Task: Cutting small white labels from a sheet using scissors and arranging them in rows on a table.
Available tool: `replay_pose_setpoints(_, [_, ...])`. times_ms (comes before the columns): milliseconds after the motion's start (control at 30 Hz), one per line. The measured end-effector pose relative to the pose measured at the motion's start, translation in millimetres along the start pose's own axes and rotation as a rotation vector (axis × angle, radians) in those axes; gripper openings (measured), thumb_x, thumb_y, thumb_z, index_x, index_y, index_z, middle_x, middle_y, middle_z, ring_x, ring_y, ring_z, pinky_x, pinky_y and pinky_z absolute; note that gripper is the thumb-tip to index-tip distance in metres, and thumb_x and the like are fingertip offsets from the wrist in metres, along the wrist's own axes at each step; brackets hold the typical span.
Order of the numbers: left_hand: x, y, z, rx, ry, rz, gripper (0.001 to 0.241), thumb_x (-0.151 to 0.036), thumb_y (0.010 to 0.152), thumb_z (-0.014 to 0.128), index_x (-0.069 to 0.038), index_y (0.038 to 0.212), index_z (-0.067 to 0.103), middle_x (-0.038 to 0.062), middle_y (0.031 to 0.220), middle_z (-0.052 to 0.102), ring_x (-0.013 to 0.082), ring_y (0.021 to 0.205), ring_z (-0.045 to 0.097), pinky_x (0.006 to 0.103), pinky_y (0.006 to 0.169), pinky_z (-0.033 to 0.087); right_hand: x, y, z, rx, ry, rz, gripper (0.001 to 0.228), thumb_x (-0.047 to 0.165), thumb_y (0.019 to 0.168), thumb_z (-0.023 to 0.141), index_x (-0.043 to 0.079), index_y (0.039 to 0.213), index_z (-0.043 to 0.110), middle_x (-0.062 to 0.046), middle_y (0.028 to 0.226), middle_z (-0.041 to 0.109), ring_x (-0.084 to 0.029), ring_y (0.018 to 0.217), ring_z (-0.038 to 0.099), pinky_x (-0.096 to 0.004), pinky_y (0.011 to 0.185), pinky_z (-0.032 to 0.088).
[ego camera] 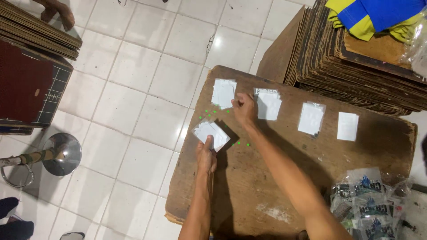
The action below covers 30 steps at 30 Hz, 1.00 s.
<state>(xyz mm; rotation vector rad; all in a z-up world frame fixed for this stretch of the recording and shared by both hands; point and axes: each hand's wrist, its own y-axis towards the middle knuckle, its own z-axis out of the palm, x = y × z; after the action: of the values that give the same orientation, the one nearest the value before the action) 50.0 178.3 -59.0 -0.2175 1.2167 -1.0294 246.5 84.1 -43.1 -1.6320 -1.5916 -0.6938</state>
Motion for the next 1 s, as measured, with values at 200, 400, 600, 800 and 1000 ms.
replay_pose_setpoints(200, [-24, -33, 67, 0.106, 0.003, 0.055, 0.013, -0.011, 0.093, 0.075, -0.007, 0.103, 0.068, 0.008, 0.09, 0.075, 0.0162, 0.08, 0.073, 0.036, 0.079, 0.061, -33, -82, -33, 0.333, 0.354, -0.074, 0.06, 0.019, 0.066, 0.098, 0.007, 0.12, 0.075, -0.015, 0.089, 0.074, -0.018, 0.077, 0.068, -0.031, 0.074, 0.06])
replay_pose_setpoints(400, [-41, -82, 108, 0.161, 0.008, 0.052, 0.007, -0.01, 0.093, 0.075, -0.007, 0.099, 0.072, 0.006, 0.088, 0.076, 0.0155, 0.073, 0.072, 0.0323, 0.069, 0.062, -2, -94, -96, 0.272, 0.511, 0.025, 0.028, 0.005, 0.079, 0.087, 0.006, 0.106, 0.08, -0.008, 0.083, 0.073, -0.008, 0.076, 0.065, -0.028, 0.067, 0.061])
replay_pose_setpoints(600, [-34, -75, 106, 0.099, -0.021, 0.045, 0.009, -0.009, 0.095, 0.071, -0.003, 0.101, 0.069, 0.009, 0.086, 0.075, 0.0194, 0.073, 0.074, 0.0407, 0.071, 0.065, -35, -73, -101, -0.034, 0.575, 0.303, 0.014, 0.011, 0.083, 0.078, 0.013, 0.096, 0.081, -0.01, 0.081, 0.069, -0.014, 0.065, 0.059, -0.025, 0.057, 0.05])
replay_pose_setpoints(800, [-17, -60, 93, 0.01, 0.015, 0.033, 0.012, -0.008, 0.089, 0.078, -0.002, 0.097, 0.071, 0.01, 0.082, 0.075, 0.0208, 0.069, 0.072, 0.038, 0.068, 0.064, -77, -9, -87, -0.255, 0.455, 0.293, 0.019, 0.014, 0.078, 0.085, 0.01, 0.096, 0.08, -0.005, 0.077, 0.067, -0.012, 0.063, 0.062, -0.027, 0.057, 0.048])
replay_pose_setpoints(1000, [7, -46, 88, 0.0, 0.08, 0.023, 0.019, -0.008, 0.082, 0.085, -0.004, 0.094, 0.071, 0.012, 0.084, 0.076, 0.022, 0.069, 0.074, 0.038, 0.067, 0.064, -41, -73, -106, -0.128, 0.27, 0.238, 0.043, 0.032, 0.081, 0.087, 0.012, 0.117, 0.075, -0.009, 0.09, 0.071, -0.019, 0.082, 0.067, -0.034, 0.074, 0.053])
